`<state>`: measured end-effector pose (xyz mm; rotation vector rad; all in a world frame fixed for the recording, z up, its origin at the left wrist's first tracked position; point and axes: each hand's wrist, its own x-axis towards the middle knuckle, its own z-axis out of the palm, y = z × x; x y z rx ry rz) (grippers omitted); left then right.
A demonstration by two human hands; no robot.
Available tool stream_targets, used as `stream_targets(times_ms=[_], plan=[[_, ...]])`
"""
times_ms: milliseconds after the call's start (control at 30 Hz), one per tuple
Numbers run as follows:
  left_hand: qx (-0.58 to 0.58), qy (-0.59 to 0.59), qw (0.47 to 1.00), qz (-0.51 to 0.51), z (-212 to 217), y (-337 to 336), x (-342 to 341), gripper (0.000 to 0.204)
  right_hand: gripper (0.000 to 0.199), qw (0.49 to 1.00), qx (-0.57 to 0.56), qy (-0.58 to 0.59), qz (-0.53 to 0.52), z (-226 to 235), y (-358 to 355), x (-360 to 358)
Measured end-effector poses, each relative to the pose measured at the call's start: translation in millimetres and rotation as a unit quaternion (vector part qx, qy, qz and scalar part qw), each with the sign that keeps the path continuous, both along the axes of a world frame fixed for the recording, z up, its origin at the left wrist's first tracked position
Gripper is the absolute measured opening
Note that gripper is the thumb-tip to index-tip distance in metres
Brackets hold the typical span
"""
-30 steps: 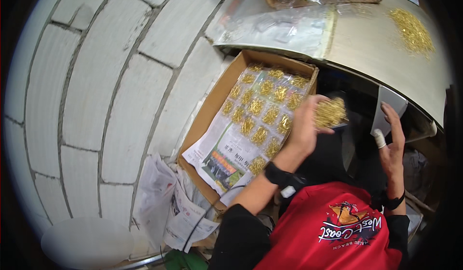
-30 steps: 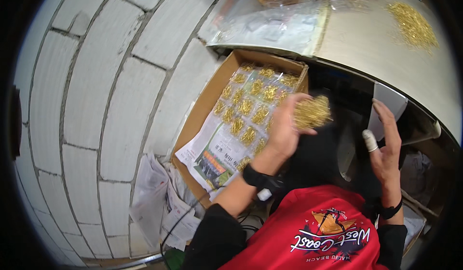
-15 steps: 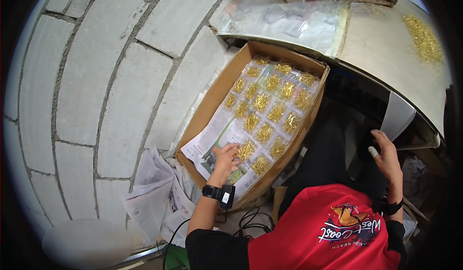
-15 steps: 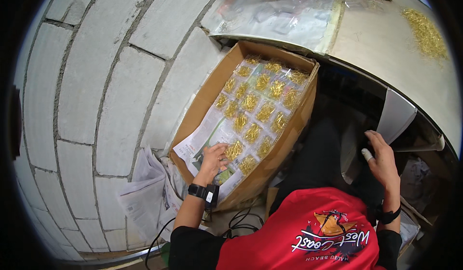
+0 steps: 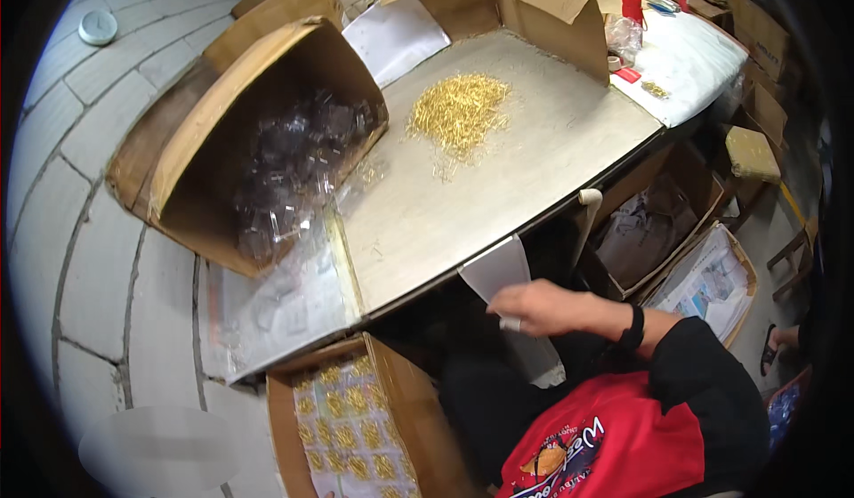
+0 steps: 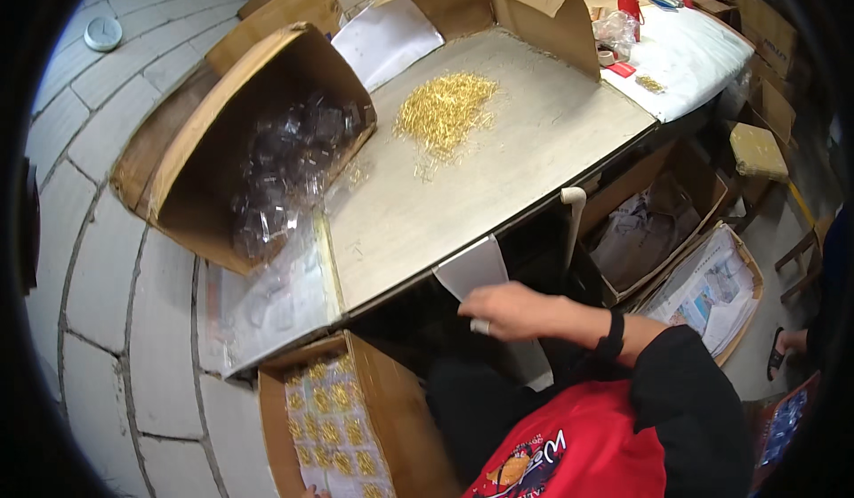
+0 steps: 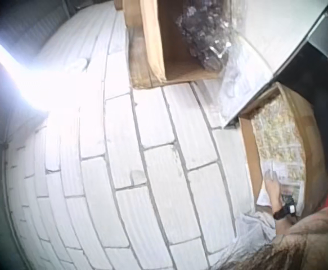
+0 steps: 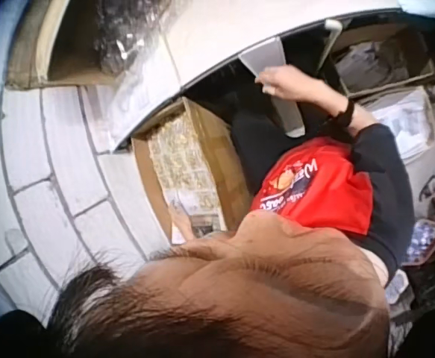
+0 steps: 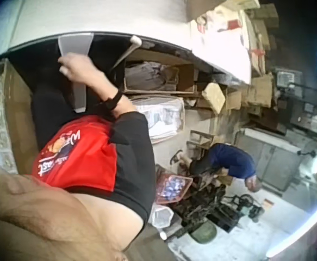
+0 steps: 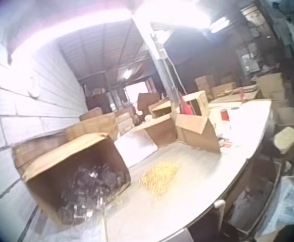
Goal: The person is sorting and packing small gold-colored metallic items into plastic bags.
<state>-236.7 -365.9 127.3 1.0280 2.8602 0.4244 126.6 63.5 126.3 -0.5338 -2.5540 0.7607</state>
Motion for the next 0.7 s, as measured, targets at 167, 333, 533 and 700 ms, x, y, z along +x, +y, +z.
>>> stream_targets(times_ms=[167, 333, 533, 700], plan=[[0.053, -0.178, 0.977, -0.101, 45, 107, 5, 0.033, 0.023, 0.986, 0.042, 0.053, -0.153, 44, 104, 15], [0.052, -0.148, 0.939, -0.305, 37, 232, 34, 0.03, 0.02, 0.956, 0.142, 0.006, -0.257, 84, 145, 35], [0.04, -0.123, 0.895, -0.426, 66, 315, 83, 0.026, 0.025, 0.86, -0.015, 0.067, -0.505, 23, 109, 135], [0.062, -0.175, 0.87, -0.458, 74, 319, 102, 0.023, 0.064, 0.853, -0.116, -0.013, -0.509, -69, 92, 142]])
